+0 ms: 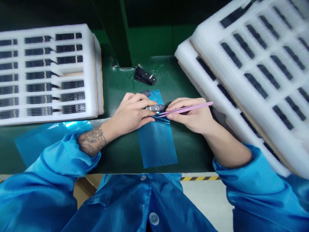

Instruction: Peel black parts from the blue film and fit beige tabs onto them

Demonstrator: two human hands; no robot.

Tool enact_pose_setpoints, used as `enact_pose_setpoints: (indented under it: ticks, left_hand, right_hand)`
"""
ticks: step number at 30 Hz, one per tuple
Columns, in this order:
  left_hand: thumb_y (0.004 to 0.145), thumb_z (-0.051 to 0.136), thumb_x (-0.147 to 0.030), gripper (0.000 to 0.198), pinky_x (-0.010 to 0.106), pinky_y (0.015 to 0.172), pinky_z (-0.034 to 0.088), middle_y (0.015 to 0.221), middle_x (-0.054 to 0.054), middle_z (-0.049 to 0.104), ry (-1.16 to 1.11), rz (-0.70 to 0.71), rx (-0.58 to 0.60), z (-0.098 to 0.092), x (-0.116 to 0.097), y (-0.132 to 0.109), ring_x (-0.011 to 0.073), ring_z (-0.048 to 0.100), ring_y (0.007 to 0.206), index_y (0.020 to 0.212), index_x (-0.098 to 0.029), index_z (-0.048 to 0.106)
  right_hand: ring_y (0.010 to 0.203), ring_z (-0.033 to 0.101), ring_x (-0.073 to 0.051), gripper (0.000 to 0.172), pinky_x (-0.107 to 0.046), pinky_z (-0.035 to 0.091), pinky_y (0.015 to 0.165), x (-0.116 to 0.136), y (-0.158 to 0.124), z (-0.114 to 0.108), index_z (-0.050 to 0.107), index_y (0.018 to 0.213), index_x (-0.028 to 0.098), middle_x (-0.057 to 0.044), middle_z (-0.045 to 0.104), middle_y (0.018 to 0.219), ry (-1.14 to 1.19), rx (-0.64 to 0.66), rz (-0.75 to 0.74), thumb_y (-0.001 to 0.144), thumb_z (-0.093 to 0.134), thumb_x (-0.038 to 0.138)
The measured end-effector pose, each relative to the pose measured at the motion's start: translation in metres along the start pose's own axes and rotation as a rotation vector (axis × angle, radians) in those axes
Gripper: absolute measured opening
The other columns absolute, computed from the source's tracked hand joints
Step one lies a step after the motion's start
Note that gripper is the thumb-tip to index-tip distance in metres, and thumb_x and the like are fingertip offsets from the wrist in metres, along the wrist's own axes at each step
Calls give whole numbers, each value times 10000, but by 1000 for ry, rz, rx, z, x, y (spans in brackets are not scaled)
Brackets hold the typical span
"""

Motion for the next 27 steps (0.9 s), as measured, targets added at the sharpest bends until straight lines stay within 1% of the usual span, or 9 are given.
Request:
enact_pose_setpoints:
  ticks: [3, 7, 16, 20, 24, 27]
  left_hand:
    - [968, 644, -466, 258, 443, 916, 399, 1258, 22, 729, -2, -15, -11, 1, -1, 1, 261, 596, 1166, 1101, -284, 769]
    - [968, 647, -458, 259, 462, 927, 402, 1264, 38, 726, -11, -37, 10, 2, -1, 1, 271, 594, 1158, 1110, -283, 774]
    - [954, 661, -473, 239, 452, 898, 396, 1259, 1, 731, -11, -41, -6, 2, -1, 2, 253, 595, 1131, 1044, -291, 788]
    - [955, 660, -470, 235, 444, 891, 394, 1249, -5, 734, 0, -22, -28, 2, -1, 2, 247, 596, 1118, 1037, -290, 787]
    - [951, 667, -470, 235, 447, 895, 394, 1259, 4, 730, -4, -30, -10, 2, -1, 2, 251, 594, 1125, 1039, -289, 788]
    - [957, 667, -449, 214, 443, 895, 393, 1252, -3, 732, 4, -27, -17, 1, -2, 2, 246, 597, 1122, 1035, -289, 785]
  right_hand:
    - [677, 729, -185, 167, -318, 613, 624, 0, -1, 2, 814, 801, 251, -33, 796, 805, -64, -60, -14, 714, 902, 363]
    - [674, 728, -185, 155, -312, 606, 620, -1, -3, 5, 812, 801, 231, -40, 799, 807, -138, -78, -2, 730, 885, 347]
    - [700, 737, -186, 128, -324, 623, 671, -1, -3, 6, 816, 825, 232, -42, 803, 832, -150, -44, -36, 762, 864, 332]
    - [692, 735, -179, 115, -310, 606, 651, -1, -3, 6, 813, 812, 223, -40, 799, 816, -138, -39, -52, 768, 862, 317]
    - [702, 737, -172, 88, -302, 605, 667, -1, -3, 6, 813, 818, 227, -34, 800, 828, -115, -39, -65, 766, 863, 277]
    - [692, 734, -168, 93, -291, 601, 657, -1, -3, 7, 812, 806, 219, -38, 799, 816, -108, -50, -61, 759, 866, 278]
Point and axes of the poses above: each hand's wrist, its own y-axis towards the middle knuckle, its own z-axis out of the palm, x = y × z, the point moved 1 cm from there along y, towards the middle knuckle
